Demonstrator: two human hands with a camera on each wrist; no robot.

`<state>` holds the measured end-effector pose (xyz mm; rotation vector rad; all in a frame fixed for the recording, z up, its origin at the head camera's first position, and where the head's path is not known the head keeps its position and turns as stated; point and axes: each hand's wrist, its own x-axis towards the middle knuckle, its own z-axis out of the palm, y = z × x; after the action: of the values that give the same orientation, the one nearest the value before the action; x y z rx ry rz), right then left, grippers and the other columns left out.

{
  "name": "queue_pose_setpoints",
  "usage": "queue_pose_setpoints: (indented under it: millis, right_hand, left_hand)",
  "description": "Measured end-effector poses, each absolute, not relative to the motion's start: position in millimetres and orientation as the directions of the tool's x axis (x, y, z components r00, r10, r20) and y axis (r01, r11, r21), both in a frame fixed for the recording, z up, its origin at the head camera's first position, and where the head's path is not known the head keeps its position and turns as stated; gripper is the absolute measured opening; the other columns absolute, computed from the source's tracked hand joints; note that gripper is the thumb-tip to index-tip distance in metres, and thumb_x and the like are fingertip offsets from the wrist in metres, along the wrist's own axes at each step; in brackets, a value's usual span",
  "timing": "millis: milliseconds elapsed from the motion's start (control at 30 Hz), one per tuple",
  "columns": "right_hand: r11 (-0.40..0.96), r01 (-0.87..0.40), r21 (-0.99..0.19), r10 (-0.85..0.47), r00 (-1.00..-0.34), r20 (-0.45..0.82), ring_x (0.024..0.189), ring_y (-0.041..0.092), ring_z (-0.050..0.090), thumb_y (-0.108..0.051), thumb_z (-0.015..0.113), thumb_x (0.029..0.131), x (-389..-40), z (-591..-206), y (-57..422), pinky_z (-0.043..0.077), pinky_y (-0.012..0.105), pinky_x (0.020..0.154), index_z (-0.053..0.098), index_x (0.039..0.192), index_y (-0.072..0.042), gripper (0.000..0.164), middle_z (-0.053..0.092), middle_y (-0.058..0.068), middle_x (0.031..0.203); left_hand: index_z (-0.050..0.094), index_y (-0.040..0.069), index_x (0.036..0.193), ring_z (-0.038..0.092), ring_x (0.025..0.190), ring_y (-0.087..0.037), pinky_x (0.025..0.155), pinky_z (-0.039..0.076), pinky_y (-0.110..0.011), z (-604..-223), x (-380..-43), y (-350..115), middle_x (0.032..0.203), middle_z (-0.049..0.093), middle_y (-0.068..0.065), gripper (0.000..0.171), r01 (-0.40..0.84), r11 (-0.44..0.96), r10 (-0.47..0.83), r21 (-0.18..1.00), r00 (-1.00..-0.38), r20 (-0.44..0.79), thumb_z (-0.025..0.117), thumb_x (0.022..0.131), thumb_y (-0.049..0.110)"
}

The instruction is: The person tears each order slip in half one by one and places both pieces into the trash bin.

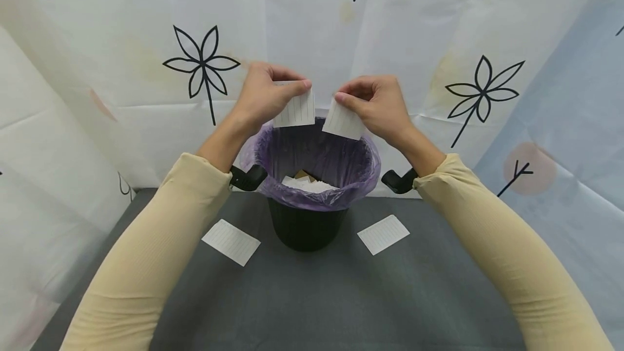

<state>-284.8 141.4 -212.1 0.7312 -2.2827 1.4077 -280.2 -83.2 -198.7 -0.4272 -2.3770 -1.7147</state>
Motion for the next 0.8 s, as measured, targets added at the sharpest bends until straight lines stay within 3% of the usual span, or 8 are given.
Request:
queue_pose_setpoints:
  millis: [233,533,800]
  right_hand:
    - [0.404,-0.494,-0.77,-0.228,-0.87,0.438,0.077,0.013,0.068,-0.007,0.076,0.092,-294,-212,137,0.05,0.024,0.066,0.077,0.101,0.003,0.014,0.076,0.007,0.09]
    - [0.426,-0.414,-0.804,-0.271,-0.907,0.323,0.077,0.014,0.067,-0.003,0.077,0.09,-308,-217,135,0.051,0.025,0.067,0.074,0.106,0.004,0.018,0.074,0.009,0.089]
    - [0.444,-0.385,-0.809,-0.302,-0.915,0.269,0.078,0.014,0.065,-0.001,0.076,0.089,-312,-224,132,0.051,0.026,0.069,0.074,0.106,0.004,0.018,0.073,0.01,0.089]
  left_hand:
    - [0.076,0.002,0.113,0.06,0.107,-0.018,0.088,0.05,-0.032,-203,-296,-76,0.124,0.066,-0.007,0.025,0.255,0.287,0.127,0.924,-0.966,0.227,0.072,0.094,0.018]
    - [0.077,-0.001,0.108,0.059,0.095,-0.019,0.077,0.05,-0.03,-215,-307,-68,0.105,0.072,-0.011,0.019,0.276,0.345,0.162,0.897,-0.959,0.233,0.073,0.094,0.011]
    - [0.076,0.0,0.11,0.06,0.105,-0.023,0.087,0.05,-0.036,-221,-311,-68,0.114,0.07,-0.013,0.02,0.25,0.432,0.189,0.866,-0.965,0.184,0.072,0.094,0.012]
